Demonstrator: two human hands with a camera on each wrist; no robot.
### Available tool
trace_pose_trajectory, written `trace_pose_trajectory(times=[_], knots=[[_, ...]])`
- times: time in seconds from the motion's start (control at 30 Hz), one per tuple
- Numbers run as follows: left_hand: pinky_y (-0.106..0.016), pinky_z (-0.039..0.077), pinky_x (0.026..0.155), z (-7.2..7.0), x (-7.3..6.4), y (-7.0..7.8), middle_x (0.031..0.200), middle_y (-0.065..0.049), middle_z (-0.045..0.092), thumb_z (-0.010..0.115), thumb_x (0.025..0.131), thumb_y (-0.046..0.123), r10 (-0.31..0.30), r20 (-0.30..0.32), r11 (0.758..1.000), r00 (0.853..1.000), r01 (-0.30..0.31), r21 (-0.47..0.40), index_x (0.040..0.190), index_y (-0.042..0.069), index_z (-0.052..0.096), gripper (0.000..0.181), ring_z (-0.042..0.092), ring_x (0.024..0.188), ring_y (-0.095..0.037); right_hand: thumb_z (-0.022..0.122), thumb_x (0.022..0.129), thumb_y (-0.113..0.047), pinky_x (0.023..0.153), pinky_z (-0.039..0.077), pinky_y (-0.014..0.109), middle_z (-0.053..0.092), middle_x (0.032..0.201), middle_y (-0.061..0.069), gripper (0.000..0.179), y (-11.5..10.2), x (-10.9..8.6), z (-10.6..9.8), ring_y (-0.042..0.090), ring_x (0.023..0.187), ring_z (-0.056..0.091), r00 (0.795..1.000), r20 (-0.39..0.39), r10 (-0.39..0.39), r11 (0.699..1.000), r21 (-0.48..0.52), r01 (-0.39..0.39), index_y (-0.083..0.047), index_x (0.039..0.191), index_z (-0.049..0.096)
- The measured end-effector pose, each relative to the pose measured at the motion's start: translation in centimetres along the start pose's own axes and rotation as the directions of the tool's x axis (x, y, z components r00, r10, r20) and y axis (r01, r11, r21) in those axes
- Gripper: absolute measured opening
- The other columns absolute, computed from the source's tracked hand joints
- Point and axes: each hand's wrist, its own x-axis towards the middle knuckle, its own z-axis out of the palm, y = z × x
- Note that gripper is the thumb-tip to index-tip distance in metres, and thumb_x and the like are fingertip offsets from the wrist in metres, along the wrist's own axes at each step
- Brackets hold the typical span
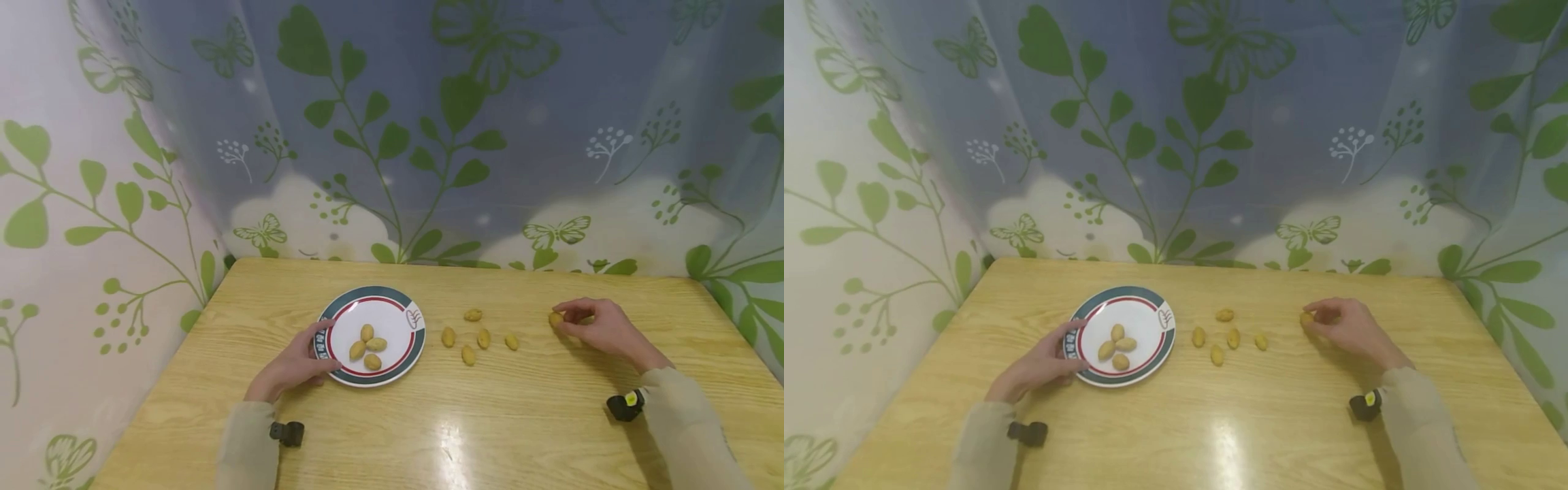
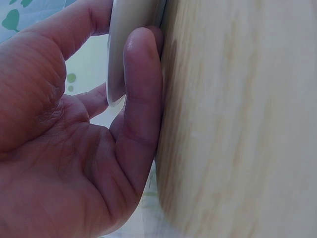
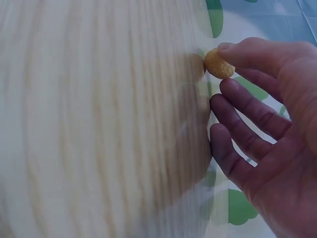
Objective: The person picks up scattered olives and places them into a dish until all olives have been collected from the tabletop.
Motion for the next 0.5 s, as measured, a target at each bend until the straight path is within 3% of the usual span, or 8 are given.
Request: trace_pose_trajectory(times=[0.2,0.5], knots=[[-0.028,0.052,0.064,0.07,-0.06,0.04,0.146,-0.022,0.040,0.080,0.088,0.020,0.001,-0.006,1.000,1.000,-0.001,0.001,0.159,0.022,0.032,0.085,0.058,0.067,-0.017,0.077,0.092,-0.027,0.074,0.048,0.029,0.073,0.101,0.006,0.034,0.17,0.09,0.32,0.013,0.092,0.063,1.000,-0.003,0.001,1.000,-0.007,-0.001,-0.009,0.121,0.073],[-0.028,0.051,0.066,0.10,0.05,0.04,0.148,-0.021,0.039,0.080,0.088,0.020,0.013,-0.005,1.000,1.000,-0.013,0.012,0.158,0.022,0.034,0.084,0.058,0.073,-0.018,0.080,0.089,-0.024,0.070,0.048,0.025,0.073,0.098,0.006,0.036,-0.12,0.18,0.49,0.001,0.082,0.060,1.000,0.002,-0.023,1.000,0.004,0.023,-0.008,0.120,0.073]])
